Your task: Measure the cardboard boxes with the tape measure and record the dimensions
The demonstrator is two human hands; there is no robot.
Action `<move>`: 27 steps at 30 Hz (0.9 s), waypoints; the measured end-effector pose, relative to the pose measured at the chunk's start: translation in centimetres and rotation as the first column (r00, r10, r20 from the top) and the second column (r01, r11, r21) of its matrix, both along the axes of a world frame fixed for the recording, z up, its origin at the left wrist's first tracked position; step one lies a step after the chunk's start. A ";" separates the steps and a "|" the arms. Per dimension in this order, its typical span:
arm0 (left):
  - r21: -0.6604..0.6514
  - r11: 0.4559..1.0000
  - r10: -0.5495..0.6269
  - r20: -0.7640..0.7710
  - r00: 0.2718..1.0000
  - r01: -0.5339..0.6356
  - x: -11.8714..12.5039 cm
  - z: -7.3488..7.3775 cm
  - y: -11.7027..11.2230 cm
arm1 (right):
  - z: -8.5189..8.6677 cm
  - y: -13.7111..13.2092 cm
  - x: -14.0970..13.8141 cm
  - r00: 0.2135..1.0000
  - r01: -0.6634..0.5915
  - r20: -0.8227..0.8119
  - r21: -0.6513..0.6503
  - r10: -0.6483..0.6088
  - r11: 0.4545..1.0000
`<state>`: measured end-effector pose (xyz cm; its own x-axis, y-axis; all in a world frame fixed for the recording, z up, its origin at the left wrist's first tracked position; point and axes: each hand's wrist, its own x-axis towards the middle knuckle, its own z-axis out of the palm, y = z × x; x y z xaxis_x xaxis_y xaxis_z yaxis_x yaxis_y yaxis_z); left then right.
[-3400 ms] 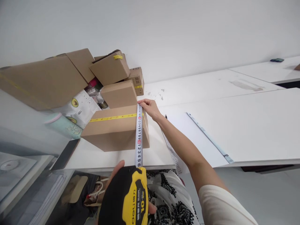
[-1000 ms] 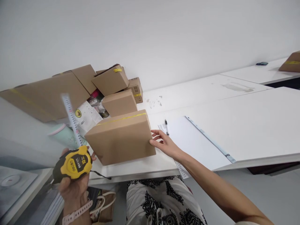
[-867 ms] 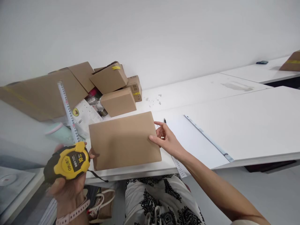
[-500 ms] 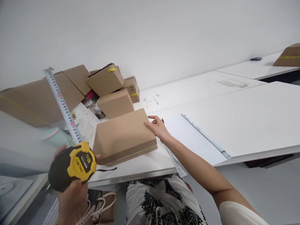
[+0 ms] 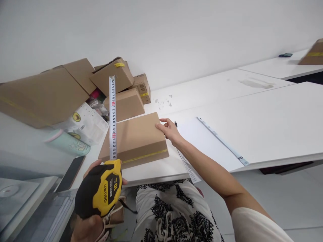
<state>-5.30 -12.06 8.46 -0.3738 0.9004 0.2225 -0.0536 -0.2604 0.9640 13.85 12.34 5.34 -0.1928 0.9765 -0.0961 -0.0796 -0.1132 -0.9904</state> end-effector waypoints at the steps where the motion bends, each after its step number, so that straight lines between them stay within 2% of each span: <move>1: -0.013 1.000 -0.007 -0.005 1.000 0.007 0.0 -0.1 0.1 | 0.1 0.0 0.0 1.000 0.002 0.004 0.001 -0.002 1.000; 4: -0.024 0.998 -0.050 -0.033 0.998 0.050 0.1 -0.8 0.1 | 0.3 -0.2 -0.2 1.000 0.007 -0.001 -0.003 -0.007 1.000; 9: 0.041 0.990 -0.128 -0.122 0.984 0.134 -0.4 -3.1 -0.1 | 0.2 -0.3 -0.3 1.000 0.028 -0.012 -0.009 -0.028 1.000; 13: 0.062 0.997 -0.033 -0.202 0.979 0.046 -0.5 -3.4 -0.4 | 0.2 0.2 -0.3 1.000 0.030 0.004 0.015 -0.031 0.999; 16: 0.045 0.998 0.043 -0.167 0.985 -0.036 -0.4 -3.1 -0.6 | 0.7 1.0 -0.5 1.000 0.016 0.026 0.009 -0.016 1.000; 21: 0.070 0.998 0.006 -0.171 0.985 0.006 -0.8 -3.3 0.1 | 1.8 2.7 -1.1 0.996 -0.068 0.047 -0.033 0.069 0.997; 23: 0.101 0.995 0.021 -0.190 0.982 -0.002 -1.1 -3.4 0.6 | 1.8 3.3 -1.1 0.993 -0.090 0.069 -0.019 0.091 0.996; 27: 0.138 0.983 0.143 -0.133 0.981 -0.124 -2.9 -3.5 1.5 | 0.9 3.8 -0.4 0.991 -0.095 0.088 -0.009 0.096 0.995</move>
<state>-8.23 -10.61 4.98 -0.4451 0.8049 0.3923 0.1243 -0.3783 0.9173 13.42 16.15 6.20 -0.2757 0.9535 -0.1218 0.0196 -0.1211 -0.9925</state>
